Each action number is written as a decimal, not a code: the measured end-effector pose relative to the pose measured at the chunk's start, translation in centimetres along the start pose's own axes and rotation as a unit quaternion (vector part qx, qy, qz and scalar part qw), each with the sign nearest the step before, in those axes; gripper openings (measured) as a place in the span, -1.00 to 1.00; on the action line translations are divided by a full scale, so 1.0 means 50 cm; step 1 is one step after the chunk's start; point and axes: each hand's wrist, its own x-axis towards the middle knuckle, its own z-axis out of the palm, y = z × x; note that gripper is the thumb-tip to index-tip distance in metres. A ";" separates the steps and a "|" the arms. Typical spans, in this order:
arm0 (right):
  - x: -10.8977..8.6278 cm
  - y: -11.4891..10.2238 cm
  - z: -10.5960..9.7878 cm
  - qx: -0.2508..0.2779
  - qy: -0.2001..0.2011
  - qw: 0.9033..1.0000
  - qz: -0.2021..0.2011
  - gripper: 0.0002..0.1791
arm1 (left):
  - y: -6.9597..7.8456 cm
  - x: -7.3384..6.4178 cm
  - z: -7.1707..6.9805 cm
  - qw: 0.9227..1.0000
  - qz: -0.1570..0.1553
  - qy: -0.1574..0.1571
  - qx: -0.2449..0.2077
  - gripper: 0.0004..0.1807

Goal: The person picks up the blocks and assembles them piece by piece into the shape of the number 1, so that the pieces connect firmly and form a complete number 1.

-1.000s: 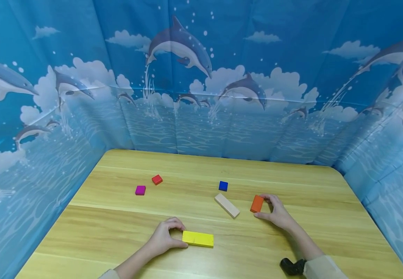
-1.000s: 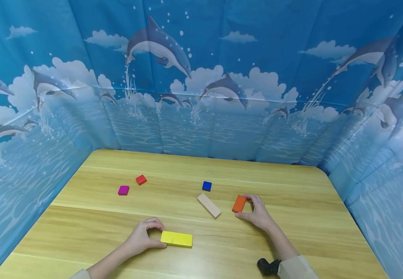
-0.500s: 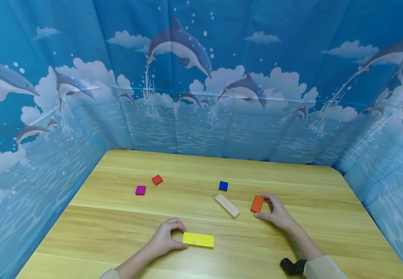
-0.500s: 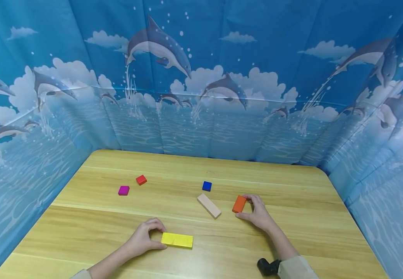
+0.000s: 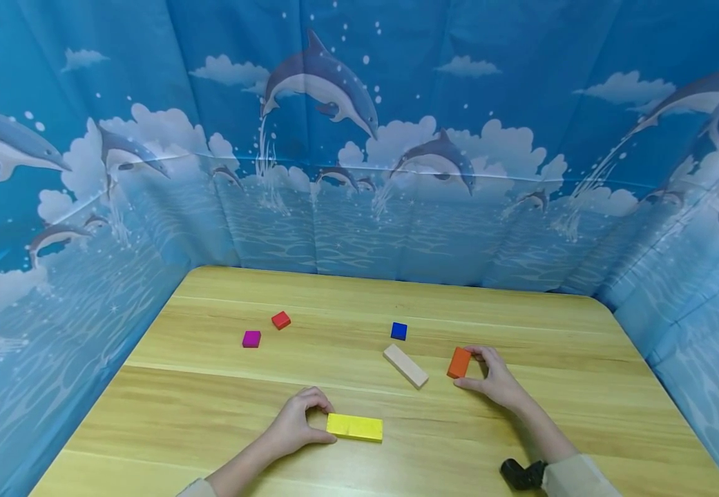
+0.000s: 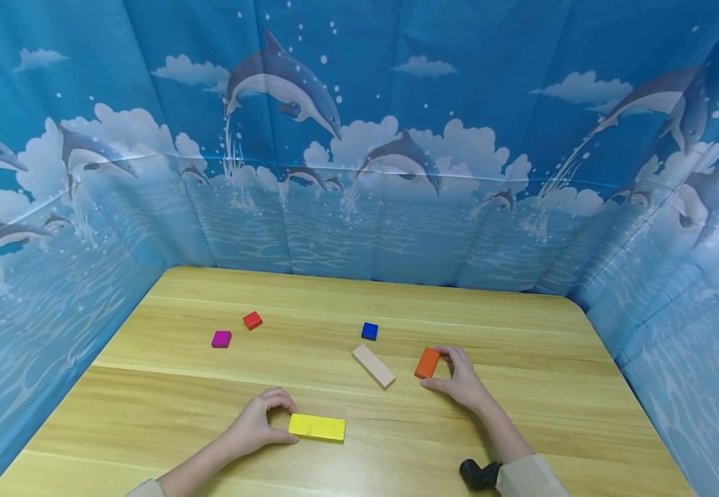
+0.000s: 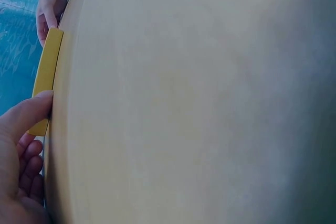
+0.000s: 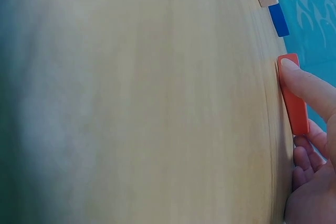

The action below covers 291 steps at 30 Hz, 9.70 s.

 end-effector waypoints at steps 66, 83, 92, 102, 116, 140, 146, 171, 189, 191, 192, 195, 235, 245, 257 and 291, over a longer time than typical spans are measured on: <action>0.039 -0.213 0.209 0.107 -0.097 0.986 -0.088 -0.30 | 0.001 0.003 -0.005 1.000 -0.007 0.003 -0.006 -0.65; 0.028 -0.205 0.239 0.065 -0.118 0.986 -0.103 -0.30 | 0.019 0.000 -0.005 1.000 -0.015 0.010 0.007 -0.66; 0.026 -0.207 0.241 0.041 -0.115 0.986 -0.112 -0.30 | 0.014 0.000 -0.006 1.000 -0.013 0.010 0.003 -0.67; 0.026 -0.204 0.243 0.032 -0.117 0.986 -0.113 -0.30 | 0.017 0.000 -0.010 1.000 -0.013 0.000 -0.004 -0.67; 0.026 -0.204 0.240 0.044 -0.123 0.985 -0.109 -0.52 | 0.005 0.000 -0.006 1.000 -0.010 0.001 0.003 -0.67; 0.021 -0.207 0.239 0.072 -0.125 0.985 -0.097 -0.56 | 0.009 -0.001 -0.006 1.000 -0.008 0.006 -0.001 -0.66; 0.014 -0.228 0.233 0.065 -0.123 0.987 -0.085 -0.58 | 0.009 -0.001 -0.005 1.000 0.000 0.010 -0.002 -0.67; 0.020 -0.213 0.237 0.065 -0.131 0.984 -0.100 -0.54 | 0.008 -0.002 -0.008 1.000 -0.015 0.002 0.000 -0.65; 0.078 -0.216 0.116 0.093 -0.090 0.985 -0.117 -0.42 | 0.008 0.001 -0.007 1.000 -0.018 0.002 0.004 -0.65; 0.091 -0.187 0.109 0.081 -0.100 0.984 -0.121 -0.39 | 0.008 0.001 -0.008 1.000 -0.018 0.002 0.004 -0.64; 0.095 -0.174 0.106 0.076 -0.106 0.984 -0.124 -0.38 | 0.008 0.001 -0.008 1.000 -0.018 0.002 0.004 -0.64; 0.105 -0.147 0.095 0.077 -0.126 0.981 -0.125 -0.35 | 0.009 0.003 -0.008 1.000 -0.018 0.002 0.005 -0.65; 0.114 -0.112 0.081 -0.019 -0.219 0.968 -0.120 -0.30 | 0.016 0.011 -0.015 1.000 -0.017 0.001 -0.006 -0.65; 0.128 -0.106 0.074 0.044 -0.256 0.959 -0.115 -0.10 | 0.015 0.012 -0.017 1.000 -0.019 0.000 -0.006 -0.65; 0.136 -0.114 0.065 0.013 -0.292 0.953 -0.077 0.06 | 0.018 0.011 -0.019 1.000 -0.025 -0.001 -0.006 -0.65; 0.124 -0.113 0.110 0.021 -0.199 0.973 -0.117 -0.01 | 0.013 0.014 -0.017 1.000 -0.019 -0.002 -0.004 -0.65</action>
